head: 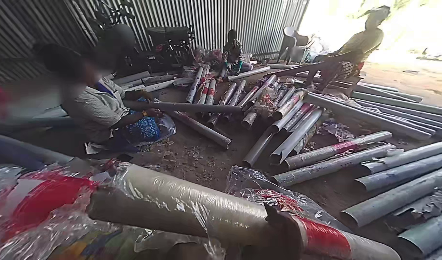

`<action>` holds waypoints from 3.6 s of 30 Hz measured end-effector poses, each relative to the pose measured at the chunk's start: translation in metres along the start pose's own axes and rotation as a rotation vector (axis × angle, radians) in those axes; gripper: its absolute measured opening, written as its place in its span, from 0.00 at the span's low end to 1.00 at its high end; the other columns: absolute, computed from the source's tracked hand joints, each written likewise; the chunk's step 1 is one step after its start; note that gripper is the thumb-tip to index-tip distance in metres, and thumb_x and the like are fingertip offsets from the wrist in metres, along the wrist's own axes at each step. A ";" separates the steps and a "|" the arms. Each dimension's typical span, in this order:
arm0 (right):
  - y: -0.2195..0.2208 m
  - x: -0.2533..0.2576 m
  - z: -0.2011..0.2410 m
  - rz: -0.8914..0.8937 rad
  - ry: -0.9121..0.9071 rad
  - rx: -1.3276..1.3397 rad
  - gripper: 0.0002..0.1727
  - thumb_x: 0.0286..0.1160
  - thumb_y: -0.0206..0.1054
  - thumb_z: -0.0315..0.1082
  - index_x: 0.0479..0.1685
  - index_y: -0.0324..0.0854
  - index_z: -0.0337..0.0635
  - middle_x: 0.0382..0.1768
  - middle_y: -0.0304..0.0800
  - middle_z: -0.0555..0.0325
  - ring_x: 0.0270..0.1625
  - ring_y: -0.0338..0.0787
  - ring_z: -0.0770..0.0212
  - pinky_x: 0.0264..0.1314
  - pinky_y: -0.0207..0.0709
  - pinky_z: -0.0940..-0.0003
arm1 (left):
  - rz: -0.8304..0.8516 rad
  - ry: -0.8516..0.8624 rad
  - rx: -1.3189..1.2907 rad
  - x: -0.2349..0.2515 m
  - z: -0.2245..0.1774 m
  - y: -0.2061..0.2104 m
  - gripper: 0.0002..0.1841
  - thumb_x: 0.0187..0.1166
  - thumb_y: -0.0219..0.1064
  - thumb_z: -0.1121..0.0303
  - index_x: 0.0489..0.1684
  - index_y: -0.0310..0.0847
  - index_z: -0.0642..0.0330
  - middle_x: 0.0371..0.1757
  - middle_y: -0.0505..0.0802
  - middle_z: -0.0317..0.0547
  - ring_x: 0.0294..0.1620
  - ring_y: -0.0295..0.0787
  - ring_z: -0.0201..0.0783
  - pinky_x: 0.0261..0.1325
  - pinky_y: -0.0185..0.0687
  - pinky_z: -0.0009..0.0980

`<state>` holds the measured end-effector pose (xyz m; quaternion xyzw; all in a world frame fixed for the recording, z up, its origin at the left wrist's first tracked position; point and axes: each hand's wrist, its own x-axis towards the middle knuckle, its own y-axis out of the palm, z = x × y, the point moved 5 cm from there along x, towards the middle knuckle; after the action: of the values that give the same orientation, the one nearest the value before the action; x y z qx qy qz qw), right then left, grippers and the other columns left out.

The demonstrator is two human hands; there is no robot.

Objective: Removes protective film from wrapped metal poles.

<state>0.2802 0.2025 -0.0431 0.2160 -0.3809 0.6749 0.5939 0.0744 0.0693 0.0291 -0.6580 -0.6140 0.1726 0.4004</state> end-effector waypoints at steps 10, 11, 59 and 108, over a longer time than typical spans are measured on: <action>-0.002 0.017 0.019 0.445 0.087 0.222 0.16 0.89 0.56 0.55 0.63 0.77 0.59 0.48 0.88 0.78 0.47 0.85 0.89 0.49 0.78 0.91 | 0.050 0.167 0.008 -0.007 0.013 0.007 0.33 0.88 0.48 0.47 0.30 0.90 0.69 0.24 0.90 0.55 0.28 0.89 0.47 0.38 0.83 0.41; -0.002 0.019 0.024 0.500 0.075 0.209 0.18 0.88 0.58 0.54 0.62 0.78 0.54 0.49 0.88 0.73 0.49 0.85 0.88 0.51 0.78 0.91 | 0.042 0.163 0.013 -0.008 0.013 0.007 0.35 0.89 0.47 0.45 0.31 0.90 0.68 0.25 0.91 0.55 0.30 0.90 0.47 0.41 0.84 0.41; -0.018 0.018 0.054 0.852 0.330 -0.152 0.19 0.83 0.57 0.56 0.53 0.85 0.56 0.26 0.83 0.74 0.24 0.75 0.83 0.26 0.69 0.85 | -0.053 0.423 -0.027 -0.006 0.036 0.013 0.34 0.88 0.48 0.39 0.18 0.76 0.60 0.16 0.79 0.45 0.23 0.78 0.38 0.33 0.73 0.28; -0.008 -0.016 -0.004 0.275 0.077 0.302 0.11 0.70 0.70 0.37 0.30 0.82 0.37 0.29 0.87 0.57 0.41 0.84 0.76 0.50 0.74 0.82 | 0.066 -0.041 -0.173 0.061 0.012 -0.012 0.25 0.84 0.57 0.41 0.21 0.81 0.48 0.23 0.81 0.12 0.32 0.76 0.02 0.37 0.73 0.07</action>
<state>0.2913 0.1955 -0.0551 0.2225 -0.2782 0.8070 0.4710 0.0686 0.1305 0.0468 -0.7063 -0.6128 0.1454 0.3233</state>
